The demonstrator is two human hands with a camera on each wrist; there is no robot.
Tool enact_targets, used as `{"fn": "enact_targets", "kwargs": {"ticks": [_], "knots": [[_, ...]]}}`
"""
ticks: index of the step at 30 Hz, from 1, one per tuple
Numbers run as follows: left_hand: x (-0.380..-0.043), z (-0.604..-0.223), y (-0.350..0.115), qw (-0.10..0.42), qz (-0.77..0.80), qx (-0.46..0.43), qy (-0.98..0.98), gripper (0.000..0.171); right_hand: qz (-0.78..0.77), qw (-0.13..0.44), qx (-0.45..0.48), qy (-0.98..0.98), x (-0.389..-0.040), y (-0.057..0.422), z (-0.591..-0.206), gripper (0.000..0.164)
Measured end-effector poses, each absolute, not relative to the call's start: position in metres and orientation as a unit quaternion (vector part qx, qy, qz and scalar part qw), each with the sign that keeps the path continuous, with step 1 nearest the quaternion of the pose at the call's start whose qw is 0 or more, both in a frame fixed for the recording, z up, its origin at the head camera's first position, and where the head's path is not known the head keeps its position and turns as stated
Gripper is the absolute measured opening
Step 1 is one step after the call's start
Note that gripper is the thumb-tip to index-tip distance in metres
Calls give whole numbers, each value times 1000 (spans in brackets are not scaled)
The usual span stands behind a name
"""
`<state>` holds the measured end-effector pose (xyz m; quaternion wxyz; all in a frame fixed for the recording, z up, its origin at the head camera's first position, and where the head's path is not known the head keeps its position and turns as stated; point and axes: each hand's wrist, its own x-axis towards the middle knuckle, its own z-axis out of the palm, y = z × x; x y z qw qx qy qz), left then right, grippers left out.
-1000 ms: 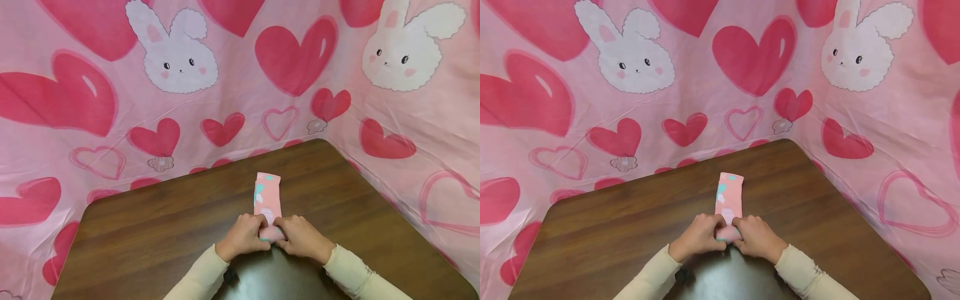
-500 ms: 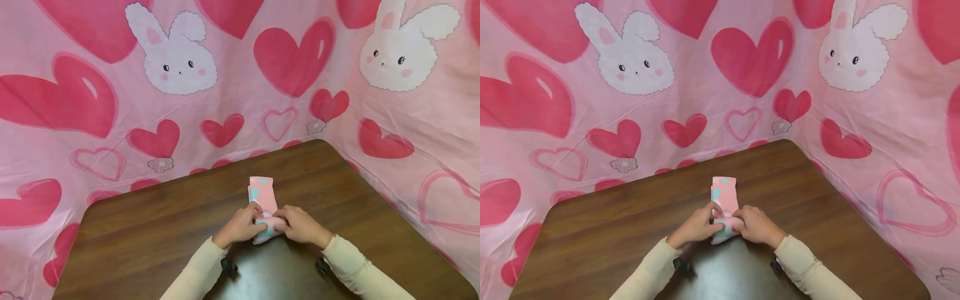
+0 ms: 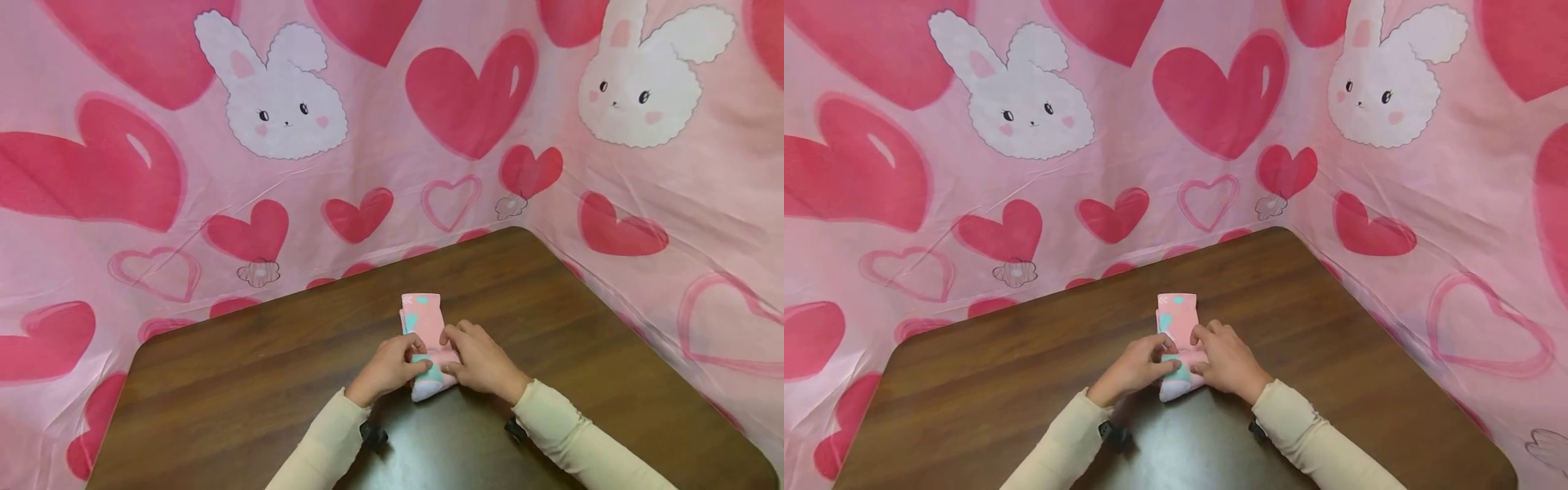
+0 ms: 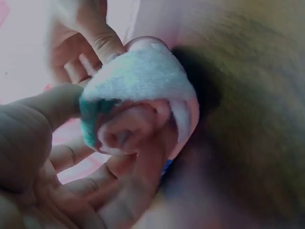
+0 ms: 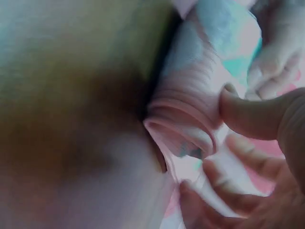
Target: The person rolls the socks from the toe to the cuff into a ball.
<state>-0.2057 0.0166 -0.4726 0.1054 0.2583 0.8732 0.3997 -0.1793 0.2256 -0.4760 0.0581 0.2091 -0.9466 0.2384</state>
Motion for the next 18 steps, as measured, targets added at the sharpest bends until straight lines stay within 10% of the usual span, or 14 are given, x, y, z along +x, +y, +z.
{"fn": "enact_targets", "kwargs": {"ticks": [8,12,18], "knots": [[-188,-470,22,-113,229,407,877,14,101,243,334,-905,-169,225,-483,21],[-181,-468,23,-144,168,434,873,12,77,236,375,-893,-165,229,-484,23],[-180,-472,27,-154,84,426,888,60,37,201,386,-900,-169,228,-486,54]]}}
